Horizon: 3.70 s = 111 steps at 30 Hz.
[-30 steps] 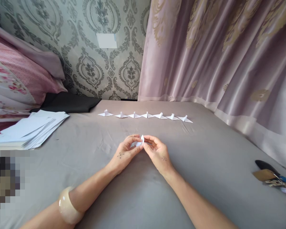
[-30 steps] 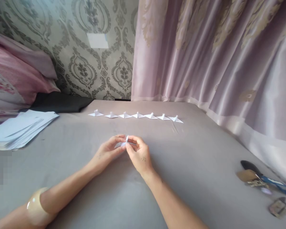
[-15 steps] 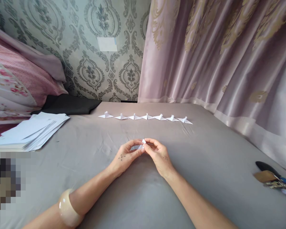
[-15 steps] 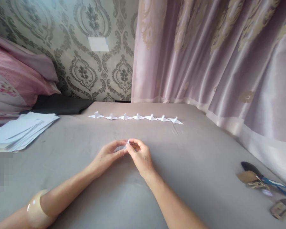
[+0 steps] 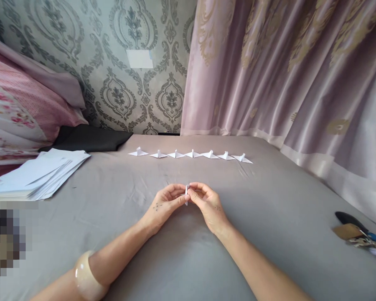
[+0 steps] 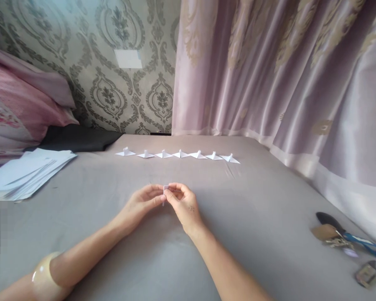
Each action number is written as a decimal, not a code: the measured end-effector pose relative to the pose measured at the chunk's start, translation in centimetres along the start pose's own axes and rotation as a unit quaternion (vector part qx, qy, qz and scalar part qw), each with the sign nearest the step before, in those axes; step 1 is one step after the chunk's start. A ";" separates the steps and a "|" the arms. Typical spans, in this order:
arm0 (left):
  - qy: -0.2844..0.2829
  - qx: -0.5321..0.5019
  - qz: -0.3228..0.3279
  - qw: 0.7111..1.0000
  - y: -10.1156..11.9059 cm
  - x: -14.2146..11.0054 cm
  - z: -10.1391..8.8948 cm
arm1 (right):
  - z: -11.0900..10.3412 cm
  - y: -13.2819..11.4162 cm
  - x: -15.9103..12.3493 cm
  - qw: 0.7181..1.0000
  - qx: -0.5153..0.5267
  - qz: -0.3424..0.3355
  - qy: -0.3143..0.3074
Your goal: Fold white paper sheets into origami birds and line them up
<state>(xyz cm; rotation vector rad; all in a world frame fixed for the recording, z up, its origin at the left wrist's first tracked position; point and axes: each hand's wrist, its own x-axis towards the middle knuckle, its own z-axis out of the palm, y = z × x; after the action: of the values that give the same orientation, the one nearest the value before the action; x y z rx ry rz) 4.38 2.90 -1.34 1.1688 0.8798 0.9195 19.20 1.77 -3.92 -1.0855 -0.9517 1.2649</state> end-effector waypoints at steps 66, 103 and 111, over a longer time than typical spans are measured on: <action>0.110 -0.273 -0.041 0.955 -1.7 2.3 -2.3 | 0.8 -0.3 -2.8 0.907 -0.306 -0.288 -0.030; 0.063 -0.192 0.010 0.979 -0.2 0.7 -0.3 | 1.5 -1.1 -1.7 0.987 -0.098 0.075 -0.107; -0.002 -0.159 0.017 0.987 -0.4 0.4 -0.7 | 1.2 -1.5 -1.5 0.980 0.019 0.154 -0.125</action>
<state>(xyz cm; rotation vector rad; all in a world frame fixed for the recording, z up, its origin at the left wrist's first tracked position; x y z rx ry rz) 3.96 3.45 -1.93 0.9119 0.6826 1.0421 18.28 0.37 -2.12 -1.0885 -0.9647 1.6988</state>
